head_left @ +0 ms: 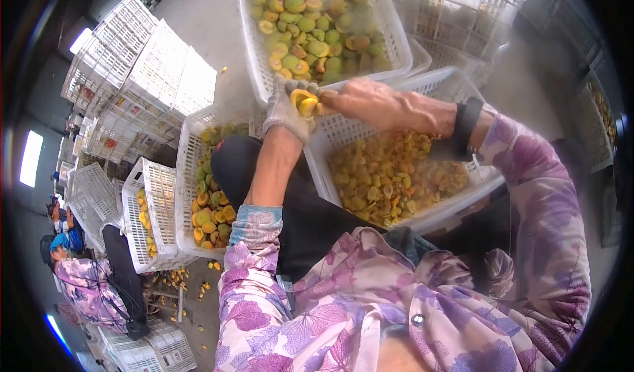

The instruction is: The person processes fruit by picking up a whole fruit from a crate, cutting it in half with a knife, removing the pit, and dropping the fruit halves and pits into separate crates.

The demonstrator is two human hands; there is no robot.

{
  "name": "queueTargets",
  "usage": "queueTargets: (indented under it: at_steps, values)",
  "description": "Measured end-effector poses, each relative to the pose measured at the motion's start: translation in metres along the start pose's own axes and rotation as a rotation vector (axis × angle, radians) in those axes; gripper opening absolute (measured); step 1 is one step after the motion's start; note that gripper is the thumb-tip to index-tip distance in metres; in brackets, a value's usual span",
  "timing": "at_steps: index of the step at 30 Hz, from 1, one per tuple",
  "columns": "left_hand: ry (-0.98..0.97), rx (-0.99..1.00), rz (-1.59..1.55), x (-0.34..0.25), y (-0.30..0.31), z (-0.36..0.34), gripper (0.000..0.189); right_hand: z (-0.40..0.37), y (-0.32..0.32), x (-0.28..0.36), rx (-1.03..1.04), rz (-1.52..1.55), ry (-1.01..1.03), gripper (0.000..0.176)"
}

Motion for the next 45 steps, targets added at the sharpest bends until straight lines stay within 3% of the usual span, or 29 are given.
queueTargets:
  at_steps: [3, 5, 6, 7, 9, 11, 12, 13, 14, 15, 16, 17, 18, 20, 21, 22, 23, 24, 26, 28, 29, 30, 32, 36, 38, 39, 41, 44, 45]
  values:
    - [0.002, 0.108, 0.023, 0.003, 0.015, 0.025, 0.044, -0.005, 0.017, 0.005, -0.020, -0.066, 0.110, 0.036]
    - [-0.062, 0.679, -0.007, 0.006, -0.007, 0.024, 0.042, -0.013, 0.009, 0.001, -0.037, -0.102, 0.160, 0.036]
    - [-0.038, 0.467, 0.420, 0.002, 0.010, 0.016, 0.038, -0.020, -0.010, 0.000, 0.110, -0.270, 0.196, 0.039]
    - [-0.040, 0.477, 0.426, -0.011, 0.009, -0.004, 0.038, -0.031, -0.033, -0.006, 0.258, -0.442, 0.225, 0.042]
    - [-0.270, 0.025, 0.246, -0.056, 0.043, -0.018, 0.033, -0.110, -0.094, -0.051, 0.137, -0.216, 0.189, 0.041]
    - [-0.895, 0.099, 1.349, -0.126, 0.091, 0.016, 0.038, -0.158, -0.077, -0.039, 0.131, 0.375, 0.040, 0.037]
    - [-0.910, -0.153, 0.900, -0.161, 0.119, 0.008, 0.038, -0.143, -0.053, -0.023, 0.124, 0.366, 0.029, 0.037]
    - [-0.872, -0.392, 0.442, -0.175, 0.145, -0.008, 0.039, -0.133, -0.057, -0.016, 0.657, 0.360, -0.437, 0.035]
    - [-0.947, -0.580, 0.595, -0.184, 0.128, -0.045, 0.039, -0.164, -0.061, -0.007, 1.196, 0.339, -0.908, 0.034]
    - [-1.031, -0.763, 0.743, -0.194, 0.109, -0.074, 0.039, -0.182, -0.067, -0.016, 1.198, 0.342, -0.918, 0.034]
    - [-1.030, -0.756, 0.737, -0.196, 0.112, -0.071, 0.039, -0.192, -0.075, -0.037, 1.065, 0.161, -0.687, 0.035]
    - [-1.214, -0.833, 0.882, -0.204, 0.111, -0.081, 0.040, -0.191, -0.079, -0.046, 0.926, -0.013, -0.453, 0.036]
    - [-1.399, -0.910, 1.028, -0.208, 0.106, -0.089, 0.041, -0.188, -0.083, -0.056, 0.928, -0.017, -0.455, 0.036]
    - [-1.351, -0.790, 0.985, -0.192, 0.083, -0.091, 0.040, -0.155, -0.049, -0.027, 0.308, -0.211, 0.444, 0.031]
    - [-1.310, -0.664, 0.946, -0.179, 0.069, -0.087, 0.040, -0.143, -0.043, -0.028, 0.321, -0.210, 0.445, 0.031]
    - [-1.406, -0.547, 0.960, -0.170, 0.055, -0.081, 0.037, -0.121, -0.045, -0.049, 0.523, -0.011, 0.006, 0.029]
    - [-1.279, -0.569, 1.031, -0.159, 0.049, -0.071, 0.037, -0.123, -0.052, -0.070, 0.698, 0.194, -0.446, 0.027]
    - [-1.175, -0.410, 1.060, -0.141, 0.038, -0.064, 0.039, -0.131, -0.068, -0.093, 0.694, 0.198, -0.452, 0.027]
    - [-1.051, -0.053, 1.110, -0.112, 0.030, -0.028, 0.039, -0.134, -0.080, -0.099, 0.168, -0.389, 0.440, 0.028]
    - [-0.817, 0.306, 1.018, -0.069, 0.021, -0.011, 0.037, -0.078, -0.035, -0.071, 0.593, 0.285, -0.372, 0.021]
    - [-0.634, 0.461, 0.892, -0.044, -0.007, -0.028, 0.035, -0.058, -0.002, -0.050, 0.598, 0.445, -0.794, 0.017]
    - [-0.641, 0.545, 0.850, -0.033, -0.023, -0.036, 0.035, -0.062, -0.011, -0.054, 0.601, 0.444, -0.787, 0.017]
    - [-0.644, 0.633, 0.813, -0.019, -0.037, -0.042, 0.035, -0.051, 0.000, -0.051, 0.125, 0.346, -0.421, 0.013]
    - [-0.542, 0.649, 0.992, 0.008, -0.040, -0.037, 0.037, -0.061, -0.008, -0.055, 0.153, 0.263, -0.481, 0.011]
    - [-0.431, 0.633, 0.886, 0.016, -0.044, -0.035, 0.032, -0.063, -0.004, -0.040, -0.005, 0.249, -0.127, 0.017]
    - [-0.462, 0.642, 0.891, 0.011, -0.047, -0.042, 0.032, -0.065, 0.003, -0.038, -0.020, 0.226, -0.111, 0.017]
    - [-0.023, 0.719, 0.632, 0.016, -0.050, -0.058, 0.027, -0.080, -0.021, -0.039, 0.510, 0.845, -0.708, 0.023]
    - [0.178, 0.868, 0.771, 0.043, -0.039, -0.054, 0.023, -0.089, -0.027, -0.031, 0.807, 0.722, -0.537, 0.025]
    - [0.236, 0.806, 0.757, 0.059, -0.028, -0.046, 0.021, -0.103, -0.048, -0.044, 0.799, 0.706, -0.528, 0.025]
Point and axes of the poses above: each hand's wrist, its own z-axis towards the middle knuckle, its own y-axis out of the back of the hand, x = y × z, the point moved 7 cm from there along z, towards the middle knuckle
